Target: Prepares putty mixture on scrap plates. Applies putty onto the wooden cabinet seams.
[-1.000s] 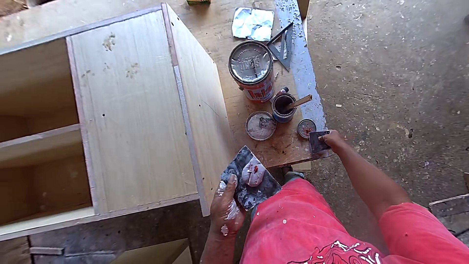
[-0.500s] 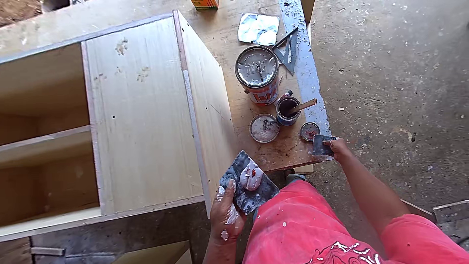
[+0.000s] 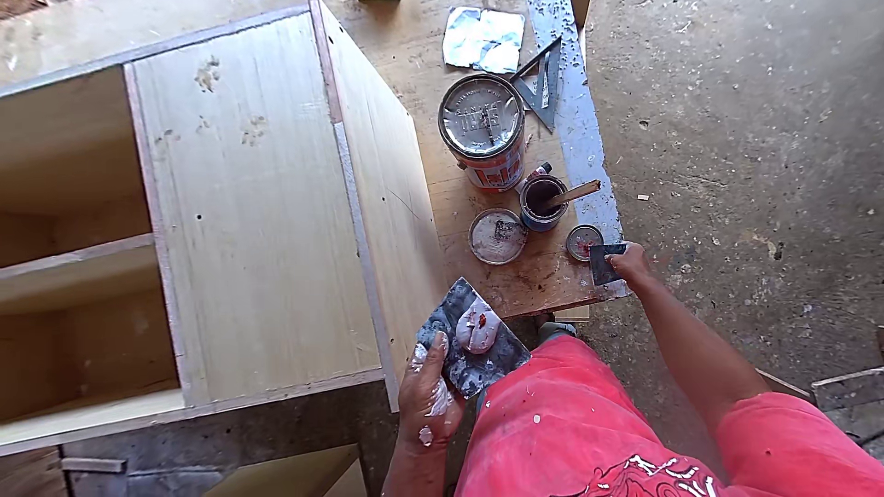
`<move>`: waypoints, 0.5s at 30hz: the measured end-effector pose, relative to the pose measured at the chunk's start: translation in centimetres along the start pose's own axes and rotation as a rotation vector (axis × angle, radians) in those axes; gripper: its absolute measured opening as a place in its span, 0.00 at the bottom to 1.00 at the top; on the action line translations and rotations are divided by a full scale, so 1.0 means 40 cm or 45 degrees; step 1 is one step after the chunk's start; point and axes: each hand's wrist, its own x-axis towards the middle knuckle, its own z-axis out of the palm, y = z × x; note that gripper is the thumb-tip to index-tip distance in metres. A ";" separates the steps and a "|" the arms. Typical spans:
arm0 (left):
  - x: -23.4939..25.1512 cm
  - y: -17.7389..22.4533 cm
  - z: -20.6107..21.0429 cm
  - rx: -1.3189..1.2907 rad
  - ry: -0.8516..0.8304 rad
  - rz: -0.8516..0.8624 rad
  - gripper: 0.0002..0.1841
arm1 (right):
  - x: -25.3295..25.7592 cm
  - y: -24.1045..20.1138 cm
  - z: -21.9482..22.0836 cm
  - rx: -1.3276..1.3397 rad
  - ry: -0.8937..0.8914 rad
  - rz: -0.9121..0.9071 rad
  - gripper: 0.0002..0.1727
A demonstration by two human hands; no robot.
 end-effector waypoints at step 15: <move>0.017 -0.007 0.009 -0.033 0.007 -0.051 0.16 | -0.052 -0.015 -0.049 0.421 -0.257 -0.009 0.20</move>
